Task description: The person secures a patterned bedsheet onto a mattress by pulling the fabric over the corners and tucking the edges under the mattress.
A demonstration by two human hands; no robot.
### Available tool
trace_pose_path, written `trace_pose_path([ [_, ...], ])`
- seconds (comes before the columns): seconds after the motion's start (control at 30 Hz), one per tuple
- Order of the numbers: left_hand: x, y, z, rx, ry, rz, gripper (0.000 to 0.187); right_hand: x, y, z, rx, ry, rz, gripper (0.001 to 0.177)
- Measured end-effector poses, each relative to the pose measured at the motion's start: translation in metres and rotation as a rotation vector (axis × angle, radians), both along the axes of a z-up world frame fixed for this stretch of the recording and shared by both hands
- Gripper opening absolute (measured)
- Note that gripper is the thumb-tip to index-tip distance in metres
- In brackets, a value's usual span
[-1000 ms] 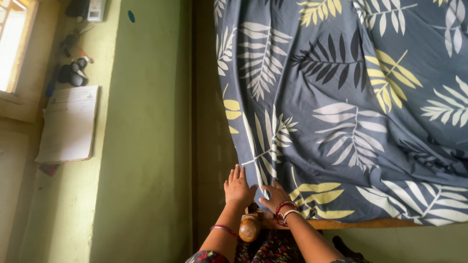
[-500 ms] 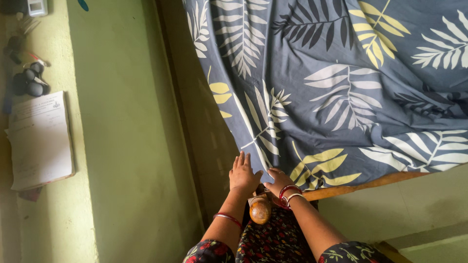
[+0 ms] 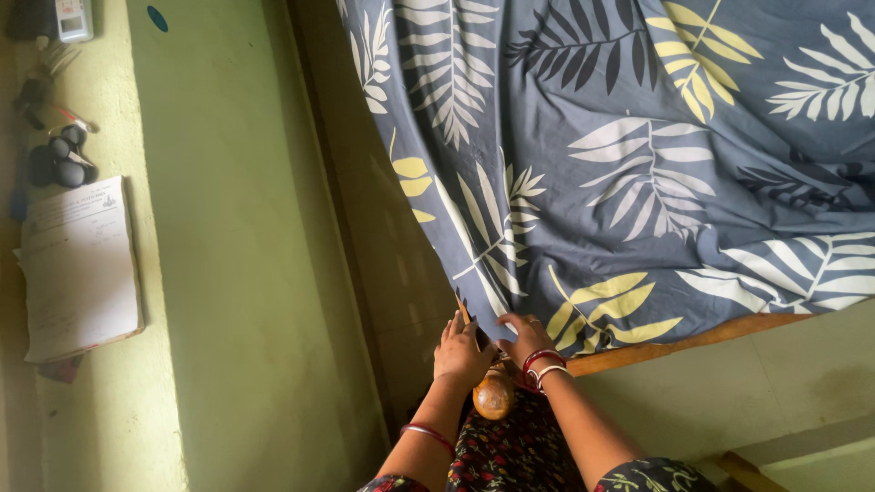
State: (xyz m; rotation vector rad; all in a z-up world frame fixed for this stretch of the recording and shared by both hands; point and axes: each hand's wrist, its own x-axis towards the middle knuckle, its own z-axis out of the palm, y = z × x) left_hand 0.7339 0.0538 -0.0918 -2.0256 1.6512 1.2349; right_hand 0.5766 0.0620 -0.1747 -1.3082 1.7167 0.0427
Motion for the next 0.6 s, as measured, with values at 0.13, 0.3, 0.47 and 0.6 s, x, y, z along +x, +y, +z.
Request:
trace_pose_path([
  [0.13, 0.003, -0.002, -0.004, -0.008, -0.005, 0.009, 0.069, 0.012, 0.011, -0.005, -0.07, 0.014, 0.003, 0.051],
  [0.3, -0.002, -0.017, 0.004, -0.005, 0.005, 0.043, 0.067, 0.013, 0.015, 0.015, -0.135, 0.08, -0.149, 0.029],
  [0.47, -0.013, -0.019, 0.009, -0.056, 0.018, 0.036, 0.064, -0.003, -0.006, 0.041, -0.135, 0.088, -0.207, 0.015],
  [0.6, -0.025, -0.012, -0.005, -0.057, 0.088, 0.101, 0.07, -0.008, -0.006, 0.029, -0.081, 0.023, -0.351, 0.032],
])
